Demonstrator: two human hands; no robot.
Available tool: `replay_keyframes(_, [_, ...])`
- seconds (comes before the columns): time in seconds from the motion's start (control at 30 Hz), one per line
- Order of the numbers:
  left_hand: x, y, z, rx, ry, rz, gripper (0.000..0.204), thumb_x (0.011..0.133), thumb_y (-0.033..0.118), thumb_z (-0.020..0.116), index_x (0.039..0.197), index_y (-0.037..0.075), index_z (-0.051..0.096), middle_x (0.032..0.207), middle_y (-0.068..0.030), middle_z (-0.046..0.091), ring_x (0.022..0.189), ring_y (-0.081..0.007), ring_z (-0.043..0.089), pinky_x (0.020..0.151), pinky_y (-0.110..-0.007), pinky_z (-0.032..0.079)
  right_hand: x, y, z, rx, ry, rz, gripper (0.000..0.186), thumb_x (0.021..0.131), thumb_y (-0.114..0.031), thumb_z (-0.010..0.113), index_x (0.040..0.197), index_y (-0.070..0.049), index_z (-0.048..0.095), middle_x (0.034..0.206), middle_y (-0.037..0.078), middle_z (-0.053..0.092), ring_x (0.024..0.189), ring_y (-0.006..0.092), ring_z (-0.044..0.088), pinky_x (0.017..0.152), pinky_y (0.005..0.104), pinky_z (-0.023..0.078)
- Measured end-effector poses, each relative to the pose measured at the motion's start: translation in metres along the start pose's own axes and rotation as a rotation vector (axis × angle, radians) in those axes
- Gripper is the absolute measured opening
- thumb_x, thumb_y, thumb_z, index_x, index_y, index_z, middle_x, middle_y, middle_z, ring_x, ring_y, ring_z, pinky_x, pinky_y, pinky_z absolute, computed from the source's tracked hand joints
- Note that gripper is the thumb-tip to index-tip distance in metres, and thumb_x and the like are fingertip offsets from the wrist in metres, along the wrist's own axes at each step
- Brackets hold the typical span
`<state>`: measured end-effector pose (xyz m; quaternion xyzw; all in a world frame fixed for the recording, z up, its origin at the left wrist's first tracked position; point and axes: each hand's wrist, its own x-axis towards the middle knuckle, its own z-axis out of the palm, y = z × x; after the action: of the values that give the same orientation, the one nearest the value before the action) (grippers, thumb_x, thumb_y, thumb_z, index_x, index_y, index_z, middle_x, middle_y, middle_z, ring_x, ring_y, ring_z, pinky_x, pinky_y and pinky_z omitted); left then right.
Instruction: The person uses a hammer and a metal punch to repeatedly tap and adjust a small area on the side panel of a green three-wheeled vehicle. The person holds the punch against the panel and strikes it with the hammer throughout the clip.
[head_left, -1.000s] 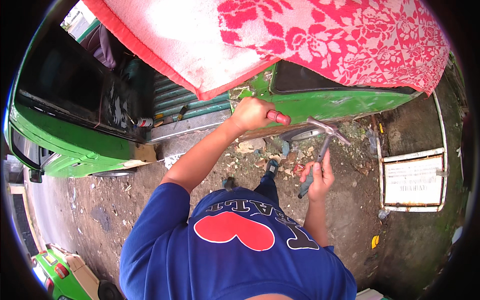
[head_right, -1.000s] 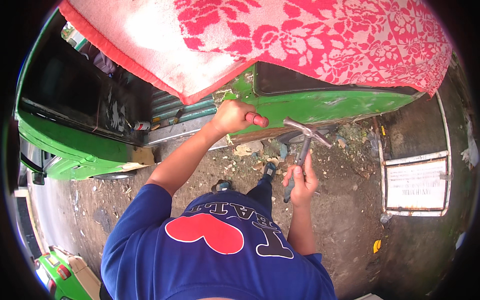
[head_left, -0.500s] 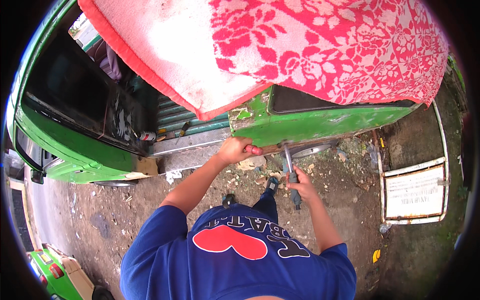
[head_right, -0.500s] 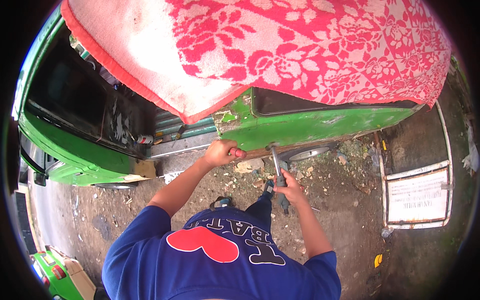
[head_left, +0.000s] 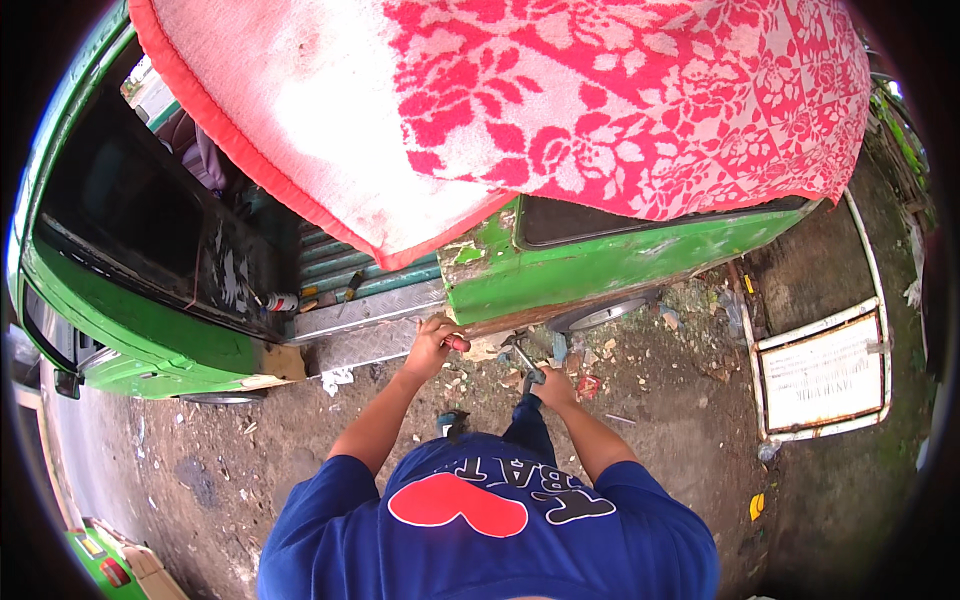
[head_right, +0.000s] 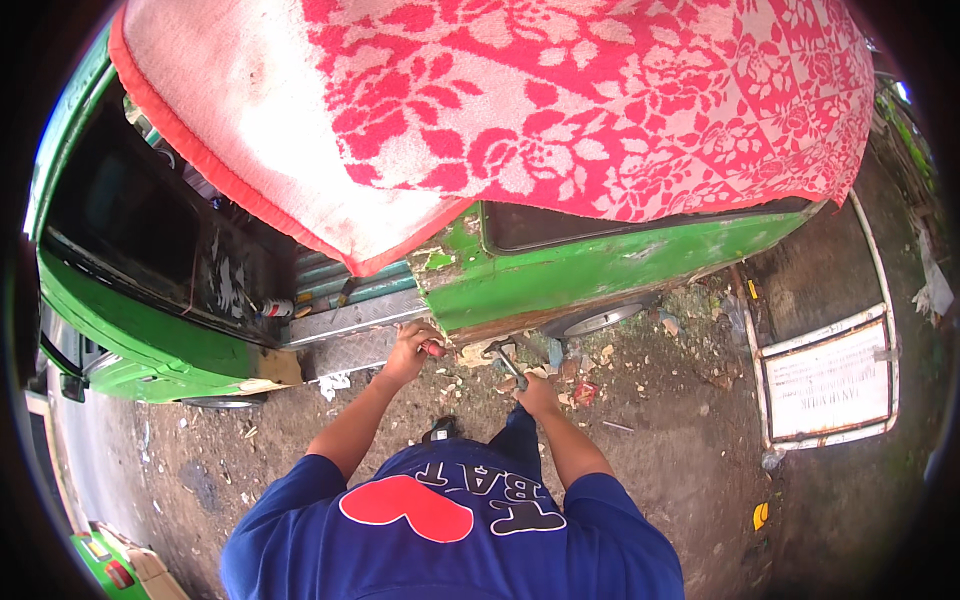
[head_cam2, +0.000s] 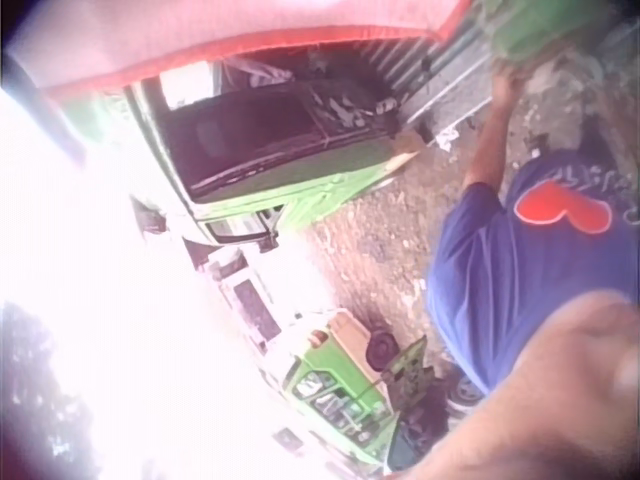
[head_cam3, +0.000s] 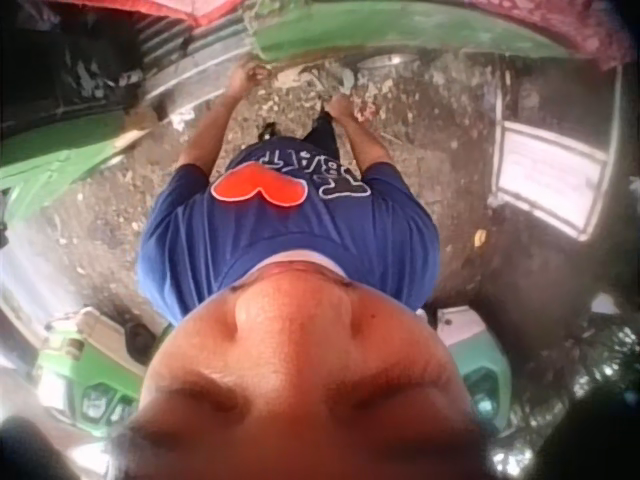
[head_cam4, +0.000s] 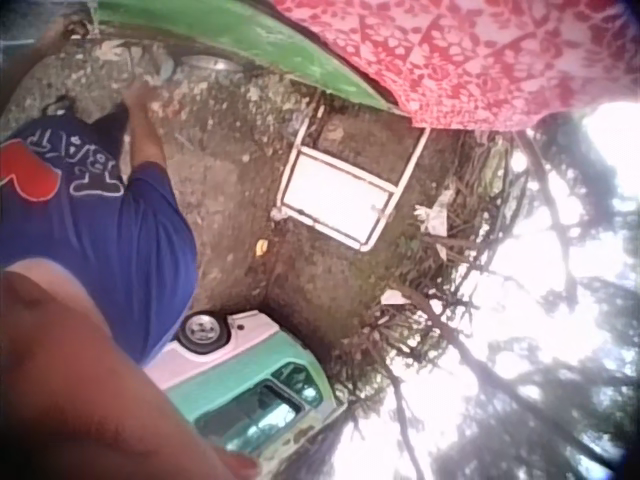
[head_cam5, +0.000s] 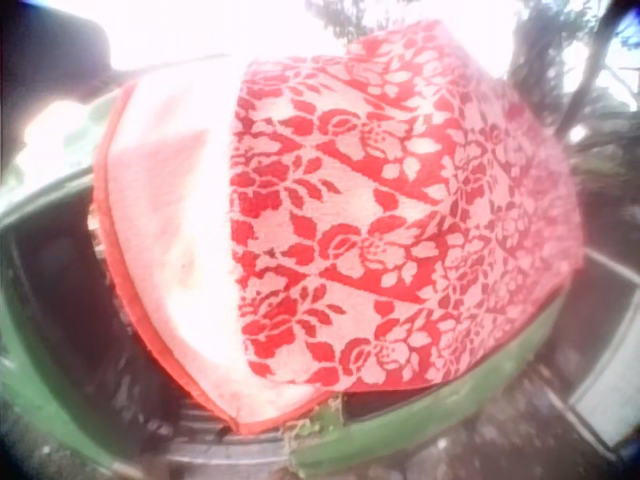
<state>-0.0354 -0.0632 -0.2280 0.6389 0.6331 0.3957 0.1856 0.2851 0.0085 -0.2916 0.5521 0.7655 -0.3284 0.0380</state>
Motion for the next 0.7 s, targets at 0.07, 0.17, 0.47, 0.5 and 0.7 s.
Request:
replay_keyframes(0.07, [-0.007,-0.006,0.002,-0.011,0.013,-0.01,0.038,0.066,-0.011,0.063,0.097,0.011,0.068,0.105,-0.0089,0.062,0.108,-0.0309,0.055,0.095,-0.044,0.04,-0.002,0.0,0.005,0.008,0.047,0.036,0.048,0.076,-0.027,0.065,0.121,-0.01,0.059,0.101,0.021,0.067,0.095,0.0377,0.064,0.084,0.0456,0.051])
replay_keyframes(0.17, [-0.018,-0.015,0.002,-0.016,0.034,-0.007,0.037,0.066,-0.01,0.064,0.096,0.011,0.068,0.108,-0.0097,0.062,0.109,-0.0314,0.056,0.092,-0.043,0.043,-0.007,-0.003,0.001,-0.074,0.082,0.136,0.046,0.073,-0.025,0.066,0.116,-0.009,0.059,0.102,0.02,0.066,0.097,0.0376,0.063,0.084,0.0455,0.051])
replay_keyframes(0.47, [-0.042,-0.015,-0.015,-0.268,0.079,-0.026,0.039,0.067,-0.013,0.063,0.101,0.007,0.067,0.113,-0.0126,0.061,0.115,-0.0349,0.054,0.096,-0.043,0.045,-0.046,-0.009,0.012,0.104,0.418,-0.02,0.045,0.078,-0.018,0.065,0.121,-0.009,0.056,0.102,0.02,0.065,0.093,0.0373,0.063,0.081,0.0449,0.05])
replay_keyframes(0.5, [-0.042,-0.013,-0.018,-0.3,0.077,0.002,0.04,0.067,-0.013,0.064,0.101,0.007,0.067,0.113,-0.0123,0.061,0.115,-0.0349,0.054,0.096,-0.043,0.045,-0.048,-0.01,0.017,0.095,0.495,-0.06,0.044,0.078,-0.017,0.066,0.12,-0.008,0.057,0.099,0.019,0.066,0.09,0.0352,0.064,0.079,0.0431,0.051])
replay_keyframes(0.7, [-0.016,0.056,-0.065,-0.172,0.062,0.275,0.037,0.067,-0.005,0.065,0.101,0.01,0.066,0.093,-0.0065,0.063,0.094,-0.0293,0.061,0.102,-0.05,0.041,-0.076,-0.059,-0.001,0.653,0.417,-0.02,0.026,0.082,-0.022,0.071,0.097,-0.001,0.064,0.069,0.005,0.061,0.061,0.014,0.058,0.058,0.0291,0.046])
